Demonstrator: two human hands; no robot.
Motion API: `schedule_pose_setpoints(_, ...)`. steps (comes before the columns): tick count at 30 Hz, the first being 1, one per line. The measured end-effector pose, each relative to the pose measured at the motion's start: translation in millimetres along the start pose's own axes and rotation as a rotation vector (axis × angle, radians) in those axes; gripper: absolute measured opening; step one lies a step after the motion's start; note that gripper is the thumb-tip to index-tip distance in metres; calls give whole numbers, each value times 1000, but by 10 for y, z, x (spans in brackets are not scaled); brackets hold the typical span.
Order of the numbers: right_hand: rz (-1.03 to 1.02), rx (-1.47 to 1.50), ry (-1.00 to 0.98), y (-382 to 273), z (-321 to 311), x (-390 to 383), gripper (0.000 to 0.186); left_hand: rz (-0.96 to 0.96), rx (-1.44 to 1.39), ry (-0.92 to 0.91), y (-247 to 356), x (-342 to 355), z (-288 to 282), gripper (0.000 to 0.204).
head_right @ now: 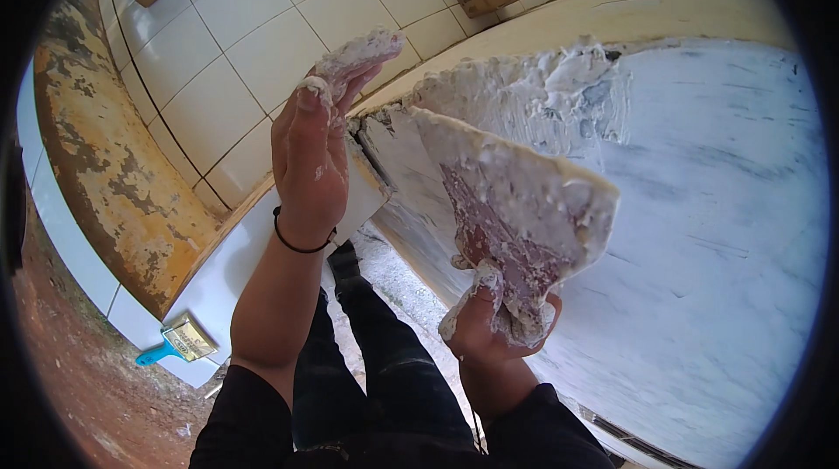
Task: Applying plaster or putty to a wall surface and corner using a hand spreader.
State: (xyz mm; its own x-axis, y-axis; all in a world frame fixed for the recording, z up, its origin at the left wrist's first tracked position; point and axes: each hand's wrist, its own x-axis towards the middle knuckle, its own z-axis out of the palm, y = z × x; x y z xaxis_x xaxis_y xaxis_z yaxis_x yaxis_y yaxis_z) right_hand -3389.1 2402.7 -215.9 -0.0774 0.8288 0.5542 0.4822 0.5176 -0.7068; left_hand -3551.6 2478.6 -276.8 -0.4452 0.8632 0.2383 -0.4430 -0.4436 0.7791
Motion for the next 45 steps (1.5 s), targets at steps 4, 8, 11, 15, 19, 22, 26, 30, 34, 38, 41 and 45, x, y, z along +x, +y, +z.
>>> schedule_pose_setpoints(4,-149,-398,-83,12,-8,73,38,-70,-31,-24,-22,87,61,47)
schedule_pose_setpoints(8,-215,-378,-111,37,9,166,36,-85,-45,-14,-51,118,71,47)
schedule_pose_setpoints(11,-546,-1048,-223,2,48,207,35,-90,-53,-1,-84,100,74,47)
schedule_pose_setpoints(15,-165,-753,-56,-99,52,211,21,-99,-62,5,-110,60,94,47)
schedule_pose_setpoints(19,-462,-1210,-277,-165,-5,209,22,-52,-87,-61,-109,26,108,48)
schedule_pose_setpoints(22,-445,-1182,-280,-179,-30,213,23,-109,-68,-2,-107,11,112,48)
schedule_pose_setpoints(26,-494,-1228,-295,-279,-71,255,24,-115,-72,-1,-116,11,121,48)
schedule_pose_setpoints(30,-147,-824,-411,-419,-91,270,39,-116,-74,1,-116,18,126,48)
schedule_pose_setpoints(34,220,-182,-49,-353,-40,226,21,-116,-75,3,-104,28,129,49)
schedule_pose_setpoints(38,-280,-780,-145,-99,14,220,22,-112,-88,8,-98,26,121,49)
schedule_pose_setpoints(41,-246,-793,-11,-24,7,187,19,-103,-97,15,-92,15,103,49)
schedule_pose_setpoints(45,-458,-851,-246,-150,-137,212,26,-90,-101,30,-58,7,47,50)
